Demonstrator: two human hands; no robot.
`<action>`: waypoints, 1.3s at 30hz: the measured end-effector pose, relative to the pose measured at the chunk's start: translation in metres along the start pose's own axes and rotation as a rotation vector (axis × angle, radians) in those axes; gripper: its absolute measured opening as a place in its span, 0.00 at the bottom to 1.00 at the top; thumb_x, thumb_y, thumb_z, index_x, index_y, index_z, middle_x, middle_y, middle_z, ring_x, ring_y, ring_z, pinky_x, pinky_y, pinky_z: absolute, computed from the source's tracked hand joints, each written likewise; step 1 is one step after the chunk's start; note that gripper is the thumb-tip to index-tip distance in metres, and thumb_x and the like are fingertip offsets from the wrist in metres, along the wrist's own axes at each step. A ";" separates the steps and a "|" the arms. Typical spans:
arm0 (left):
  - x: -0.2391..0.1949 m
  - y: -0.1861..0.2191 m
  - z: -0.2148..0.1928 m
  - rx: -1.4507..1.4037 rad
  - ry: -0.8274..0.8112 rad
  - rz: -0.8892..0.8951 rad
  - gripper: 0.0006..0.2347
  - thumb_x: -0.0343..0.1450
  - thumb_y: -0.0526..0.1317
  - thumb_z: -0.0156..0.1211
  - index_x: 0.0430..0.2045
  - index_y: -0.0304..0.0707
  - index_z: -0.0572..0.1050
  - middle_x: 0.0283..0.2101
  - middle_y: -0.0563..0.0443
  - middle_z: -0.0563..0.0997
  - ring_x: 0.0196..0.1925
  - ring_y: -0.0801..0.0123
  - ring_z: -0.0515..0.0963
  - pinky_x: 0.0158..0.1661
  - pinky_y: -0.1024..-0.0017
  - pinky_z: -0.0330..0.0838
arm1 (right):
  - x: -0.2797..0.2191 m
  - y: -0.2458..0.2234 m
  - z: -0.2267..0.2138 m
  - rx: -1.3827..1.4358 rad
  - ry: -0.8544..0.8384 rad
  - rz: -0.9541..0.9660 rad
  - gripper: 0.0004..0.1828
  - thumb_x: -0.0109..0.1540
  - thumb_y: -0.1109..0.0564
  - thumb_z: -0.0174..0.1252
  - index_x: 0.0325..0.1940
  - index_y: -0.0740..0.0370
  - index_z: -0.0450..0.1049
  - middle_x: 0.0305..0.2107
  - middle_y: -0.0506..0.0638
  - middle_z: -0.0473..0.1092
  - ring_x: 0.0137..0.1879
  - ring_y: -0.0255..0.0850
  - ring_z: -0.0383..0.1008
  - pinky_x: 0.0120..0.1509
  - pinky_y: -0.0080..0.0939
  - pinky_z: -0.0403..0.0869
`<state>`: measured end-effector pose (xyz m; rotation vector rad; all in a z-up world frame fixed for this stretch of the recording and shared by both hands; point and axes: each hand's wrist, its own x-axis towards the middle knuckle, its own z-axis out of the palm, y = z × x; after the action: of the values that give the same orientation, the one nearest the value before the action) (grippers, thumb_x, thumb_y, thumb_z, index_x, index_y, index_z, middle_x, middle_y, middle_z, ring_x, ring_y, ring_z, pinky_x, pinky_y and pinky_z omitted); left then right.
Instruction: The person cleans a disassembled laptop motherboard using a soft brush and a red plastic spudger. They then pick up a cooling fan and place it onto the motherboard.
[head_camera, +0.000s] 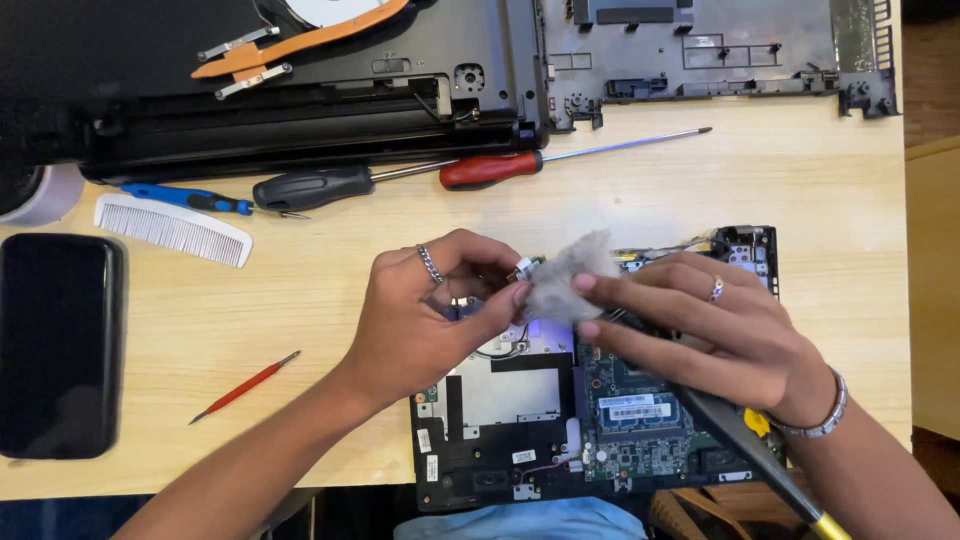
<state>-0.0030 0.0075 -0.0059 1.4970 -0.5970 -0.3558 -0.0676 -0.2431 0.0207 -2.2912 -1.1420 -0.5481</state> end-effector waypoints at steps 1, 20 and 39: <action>0.000 -0.001 0.001 -0.001 0.001 0.002 0.06 0.71 0.31 0.64 0.37 0.27 0.75 0.30 0.44 0.83 0.29 0.68 0.87 0.36 0.80 0.84 | -0.005 -0.004 0.000 -0.001 -0.002 -0.001 0.11 0.66 0.64 0.62 0.53 0.68 0.73 0.50 0.68 0.75 0.41 0.49 0.80 0.41 0.41 0.79; -0.007 -0.008 0.009 0.046 0.069 0.040 0.06 0.70 0.32 0.66 0.32 0.26 0.76 0.27 0.45 0.80 0.24 0.72 0.80 0.27 0.80 0.83 | -0.009 -0.006 0.013 -0.101 -0.003 -0.018 0.13 0.67 0.61 0.63 0.54 0.66 0.72 0.43 0.62 0.78 0.37 0.44 0.81 0.39 0.40 0.79; -0.004 -0.007 0.001 0.115 0.053 0.024 0.05 0.70 0.33 0.65 0.32 0.29 0.75 0.24 0.48 0.81 0.19 0.75 0.80 0.23 0.84 0.74 | -0.005 -0.004 0.011 -0.192 -0.145 0.071 0.15 0.70 0.62 0.51 0.59 0.73 0.71 0.53 0.69 0.75 0.42 0.51 0.77 0.46 0.50 0.77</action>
<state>-0.0052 0.0086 -0.0136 1.6033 -0.6006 -0.2658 -0.0719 -0.2370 0.0102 -2.5618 -1.1111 -0.4899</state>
